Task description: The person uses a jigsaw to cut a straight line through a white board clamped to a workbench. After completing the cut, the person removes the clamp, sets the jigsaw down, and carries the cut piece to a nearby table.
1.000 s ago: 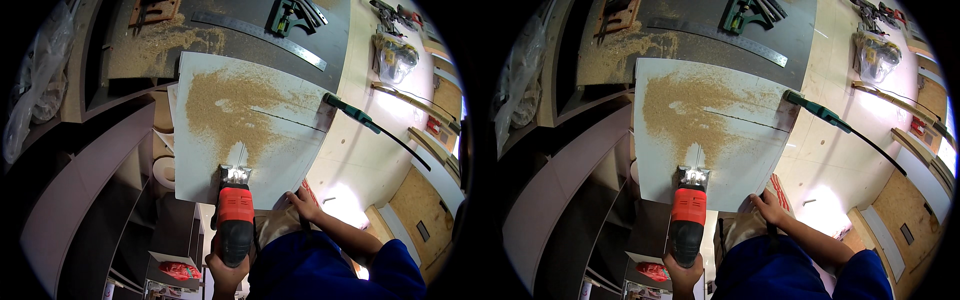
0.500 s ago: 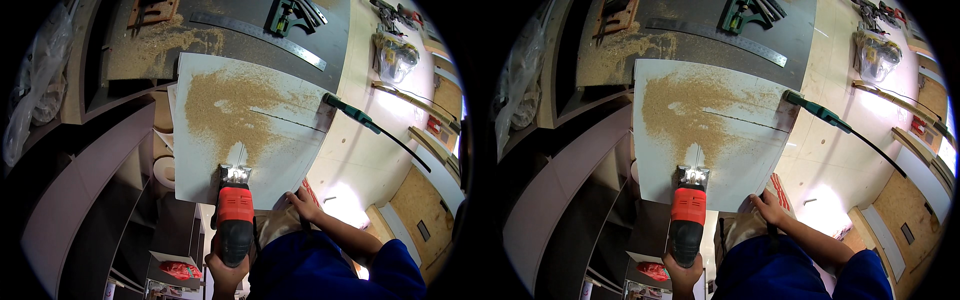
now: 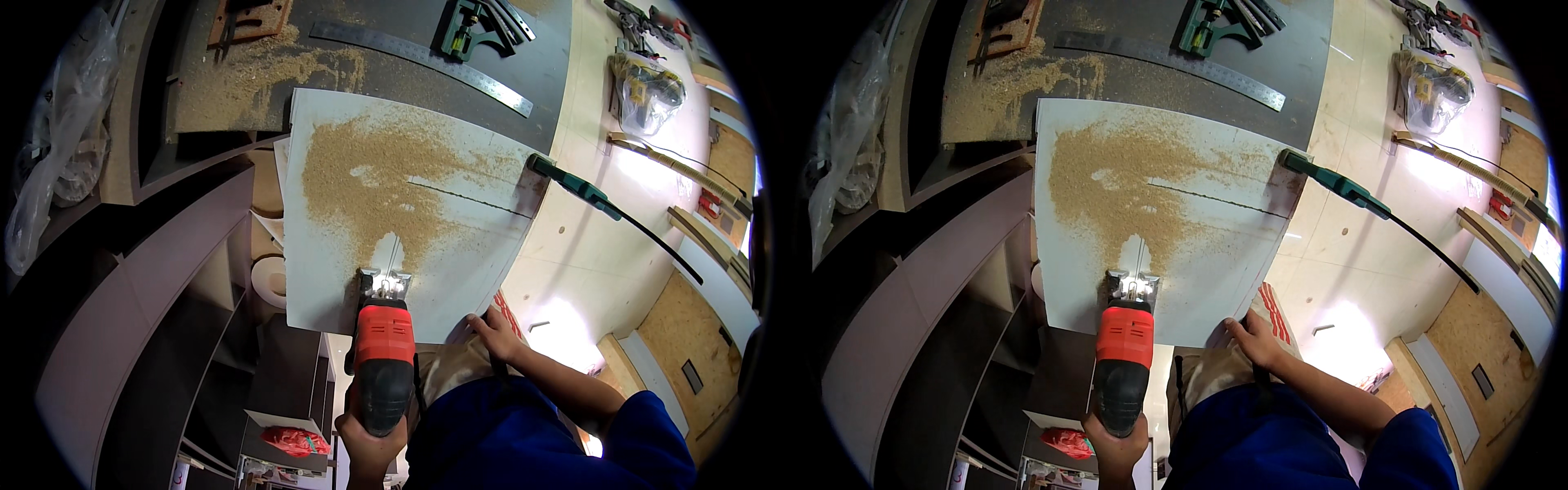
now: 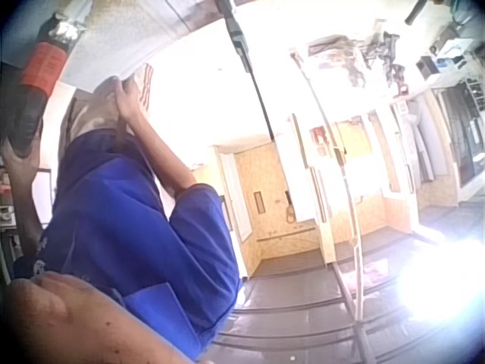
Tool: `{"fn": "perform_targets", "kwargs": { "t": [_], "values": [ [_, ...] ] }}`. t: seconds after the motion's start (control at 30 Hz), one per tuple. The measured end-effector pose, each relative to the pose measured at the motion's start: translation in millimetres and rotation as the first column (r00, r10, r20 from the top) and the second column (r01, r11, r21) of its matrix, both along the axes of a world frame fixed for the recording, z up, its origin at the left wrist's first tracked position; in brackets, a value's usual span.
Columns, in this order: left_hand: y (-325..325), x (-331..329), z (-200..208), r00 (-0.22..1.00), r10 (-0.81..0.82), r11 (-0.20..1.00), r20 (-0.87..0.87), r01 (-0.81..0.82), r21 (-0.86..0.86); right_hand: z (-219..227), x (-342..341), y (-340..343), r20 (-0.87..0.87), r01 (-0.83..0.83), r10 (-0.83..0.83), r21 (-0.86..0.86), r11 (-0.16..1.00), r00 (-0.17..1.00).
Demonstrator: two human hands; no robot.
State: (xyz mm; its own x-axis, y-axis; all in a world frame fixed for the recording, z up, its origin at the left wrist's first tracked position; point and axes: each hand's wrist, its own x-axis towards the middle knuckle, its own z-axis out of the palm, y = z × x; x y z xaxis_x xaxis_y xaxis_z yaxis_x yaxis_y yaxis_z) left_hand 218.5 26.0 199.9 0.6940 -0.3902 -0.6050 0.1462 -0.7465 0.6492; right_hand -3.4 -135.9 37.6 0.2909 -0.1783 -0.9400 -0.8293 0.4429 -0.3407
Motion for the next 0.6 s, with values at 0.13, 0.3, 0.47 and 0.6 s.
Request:
{"fn": "perform_targets", "kwargs": {
  "t": [0.13, 0.3, 0.47, 0.6],
  "values": [
    [-2.8, 1.4, 0.9, 1.0, -0.002, 1.0, -0.005, 0.002, 0.007, -5.6, -7.1, 4.1, 0.025, 0.025, -0.025, 0.002, 1.0, 0.999],
    [-3.5, 1.4, 0.1, 1.0, 0.006, 1.0, -0.001, -0.006, -0.003, -7.1, -8.1, 4.6, 0.022, 0.029, -0.029, 0.013, 1.0, 0.999],
    [-1.9, 0.8, -0.2, 1.0, 0.017, 1.0, -0.023, -0.017, 0.01, -6.6, -6.8, 4.0, 0.018, 0.031, -0.032, 0.026, 0.999, 0.999],
    [-0.7, 0.1, -1.4, 1.0, 0.023, 1.0, -0.022, -0.022, 0.004, -3.5, -4.3, 3.0, -0.003, 0.02, -0.02, 0.022, 1.0, 1.0]
  ]
}}
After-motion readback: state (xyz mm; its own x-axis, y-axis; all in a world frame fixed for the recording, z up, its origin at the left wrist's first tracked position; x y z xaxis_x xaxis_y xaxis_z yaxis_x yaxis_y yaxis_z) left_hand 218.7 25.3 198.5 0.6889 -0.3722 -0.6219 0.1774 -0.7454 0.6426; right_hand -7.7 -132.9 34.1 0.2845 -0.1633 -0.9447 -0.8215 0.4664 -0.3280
